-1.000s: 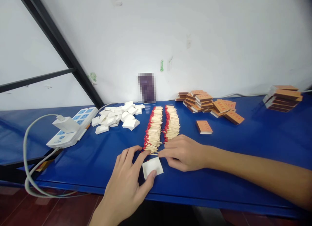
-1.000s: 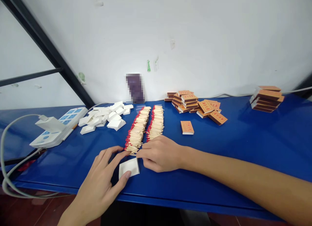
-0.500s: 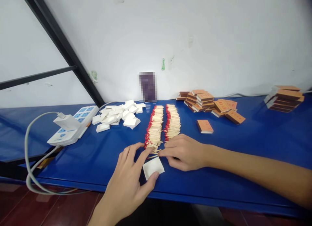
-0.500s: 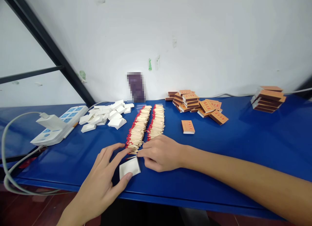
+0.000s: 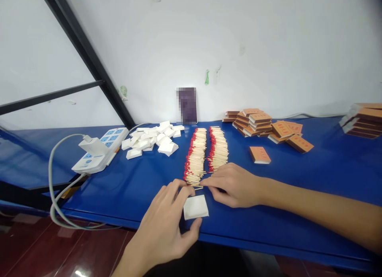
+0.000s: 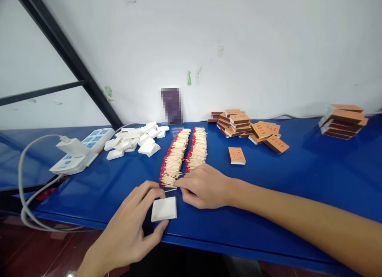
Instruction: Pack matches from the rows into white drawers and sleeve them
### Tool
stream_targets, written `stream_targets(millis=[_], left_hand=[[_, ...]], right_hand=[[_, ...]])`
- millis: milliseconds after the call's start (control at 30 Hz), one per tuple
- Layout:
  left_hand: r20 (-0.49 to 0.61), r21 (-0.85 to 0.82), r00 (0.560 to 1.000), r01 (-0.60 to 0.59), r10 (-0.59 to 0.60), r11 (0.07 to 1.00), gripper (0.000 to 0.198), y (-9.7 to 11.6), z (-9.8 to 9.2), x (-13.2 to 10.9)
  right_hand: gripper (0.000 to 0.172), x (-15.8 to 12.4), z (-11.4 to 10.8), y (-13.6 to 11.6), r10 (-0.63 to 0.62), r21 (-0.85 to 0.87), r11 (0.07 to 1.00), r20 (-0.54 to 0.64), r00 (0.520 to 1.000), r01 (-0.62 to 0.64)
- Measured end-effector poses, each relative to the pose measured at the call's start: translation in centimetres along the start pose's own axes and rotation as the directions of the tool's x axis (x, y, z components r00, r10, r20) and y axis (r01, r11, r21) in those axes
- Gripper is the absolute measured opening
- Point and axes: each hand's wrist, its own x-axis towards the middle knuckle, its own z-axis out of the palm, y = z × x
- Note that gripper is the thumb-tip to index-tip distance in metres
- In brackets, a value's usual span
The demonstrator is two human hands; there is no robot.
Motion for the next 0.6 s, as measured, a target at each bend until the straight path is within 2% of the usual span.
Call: stream_targets(millis=[133, 300, 433, 600], left_hand=[[-0.005, 0.003, 0.999, 0.033, -0.033, 0.999, 0.040, -0.05, 0.31, -0.04], [-0.029, 0.032, 0.999, 0.016, -0.015, 0.999, 0.034, -0.40, 0.64, -0.13], [-0.048, 0.035, 0.999, -0.021, 0.023, 0.999, 0.033, -0.40, 0.51, -0.19], [-0.018, 0.074, 0.998, -0.052, 0.053, 0.996, 0.035, -0.25, 0.27, -0.05]], right_hand=[[0.025, -0.04, 0.09, 0.12, -0.050, -0.011, 0.999, -0.041, 0.998, 0.050], [0.027, 0.03, 0.11, 0.09, -0.105, -0.034, 0.994, -0.060, 0.993, 0.103], [0.028, 0.07, -0.01, 0.06, -0.088, -0.040, 0.995, -0.045, 0.995, 0.087], [0.026, 0.07, 0.02, 0.09, -0.065, -0.032, 0.997, -0.030, 0.997, 0.064]])
